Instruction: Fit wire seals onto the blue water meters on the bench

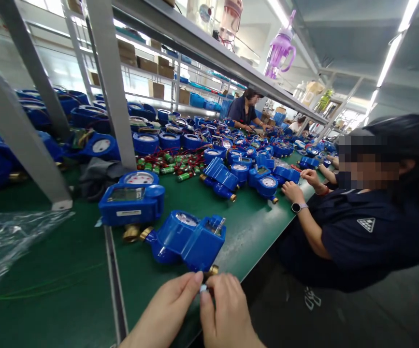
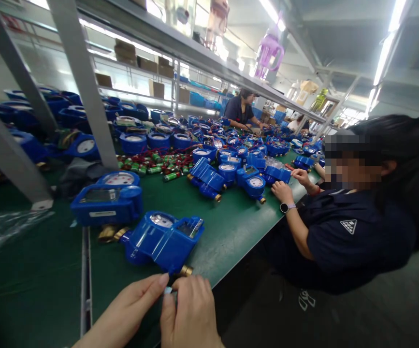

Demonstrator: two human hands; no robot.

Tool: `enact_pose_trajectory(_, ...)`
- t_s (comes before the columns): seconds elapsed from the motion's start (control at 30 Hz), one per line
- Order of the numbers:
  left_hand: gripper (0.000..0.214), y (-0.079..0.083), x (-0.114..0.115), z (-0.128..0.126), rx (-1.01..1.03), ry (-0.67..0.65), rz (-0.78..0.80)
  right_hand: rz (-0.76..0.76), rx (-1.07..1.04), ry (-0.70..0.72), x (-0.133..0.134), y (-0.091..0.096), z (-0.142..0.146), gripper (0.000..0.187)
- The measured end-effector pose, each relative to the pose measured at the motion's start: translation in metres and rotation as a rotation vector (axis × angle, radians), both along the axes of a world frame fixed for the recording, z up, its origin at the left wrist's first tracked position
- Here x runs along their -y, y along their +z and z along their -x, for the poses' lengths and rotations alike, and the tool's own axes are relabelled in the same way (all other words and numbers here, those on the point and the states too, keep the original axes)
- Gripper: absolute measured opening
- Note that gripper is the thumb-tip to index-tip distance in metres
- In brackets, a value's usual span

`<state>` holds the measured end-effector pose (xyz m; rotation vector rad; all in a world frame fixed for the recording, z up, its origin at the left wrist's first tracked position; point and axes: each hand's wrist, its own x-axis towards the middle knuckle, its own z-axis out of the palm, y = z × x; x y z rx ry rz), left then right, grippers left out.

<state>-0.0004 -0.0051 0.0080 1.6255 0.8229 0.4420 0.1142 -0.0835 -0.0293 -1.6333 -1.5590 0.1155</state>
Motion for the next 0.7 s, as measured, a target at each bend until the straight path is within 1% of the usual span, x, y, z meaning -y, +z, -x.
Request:
enact_pose_trajectory(0.03, 0.042, 0.003, -0.001, 0.001, 0.015, 0.013, 0.026, -0.096, 0.191, -0.030, 0.000, 0.000, -0.001, 0.018)
enact_pose_trajectory(0.07, 0.041, 0.005, -0.002, 0.002, 0.016, 0.028, 0.046, -0.150, 0.331, -0.040, -0.001, 0.001, -0.003, 0.017)
enact_pose_trajectory(0.1, 0.040, 0.006, -0.003, 0.002, 0.013, 0.039, 0.061, -0.168, 0.428, -0.031, -0.003, 0.002, -0.005, 0.016)
enact_pose_trajectory(0.23, 0.035, 0.006, -0.004, 0.005, 0.022, 0.042, 0.088, -0.173, 0.609, 0.072, -0.011, 0.008, -0.017, 0.013)
enact_pose_trajectory(0.33, 0.039, 0.005, -0.003, 0.005, 0.010, 0.034, 0.075, -0.165, 0.658, 0.159, -0.016, 0.011, -0.022, 0.014)
enact_pose_trajectory(0.37, 0.041, 0.005, -0.003, 0.005, -0.002, 0.038, 0.059, -0.152, 0.603, 0.191, -0.017, 0.010, -0.020, 0.014)
enact_pose_trajectory(0.4, 0.043, 0.005, -0.002, 0.004, -0.016, 0.043, 0.042, -0.109, 0.452, 0.211, -0.018, 0.010, -0.018, 0.015)
enact_pose_trajectory(0.47, 0.044, 0.005, -0.003, 0.002, -0.052, 0.043, -0.001, 0.055, -0.024, 0.199, -0.019, 0.008, -0.008, 0.022)
enact_pose_trajectory(0.53, 0.044, 0.003, -0.005, 0.000, -0.091, 0.028, -0.041, 0.273, -0.522, 0.150, -0.019, 0.007, 0.004, 0.027)
enact_pose_trajectory(0.57, 0.043, 0.002, -0.007, 0.000, -0.104, 0.013, -0.056, 0.358, -0.695, 0.129, -0.018, 0.007, 0.008, 0.027)
enact_pose_trajectory(0.6, 0.042, 0.001, -0.008, 0.000, -0.111, -0.001, -0.063, 0.393, -0.765, 0.113, -0.016, 0.007, 0.011, 0.028)
enact_pose_trajectory(0.63, 0.041, 0.001, -0.010, 0.001, -0.105, -0.013, -0.062, 0.373, -0.734, 0.097, -0.014, 0.007, 0.012, 0.029)
enact_pose_trajectory(0.67, 0.040, 0.000, -0.011, 0.001, -0.088, -0.022, -0.048, 0.314, -0.639, 0.070, -0.012, 0.008, 0.011, 0.028)
enact_pose_trajectory(0.7, 0.039, 0.000, -0.012, 0.002, -0.065, -0.027, -0.021, 0.216, -0.465, 0.036, -0.010, 0.008, 0.009, 0.024)
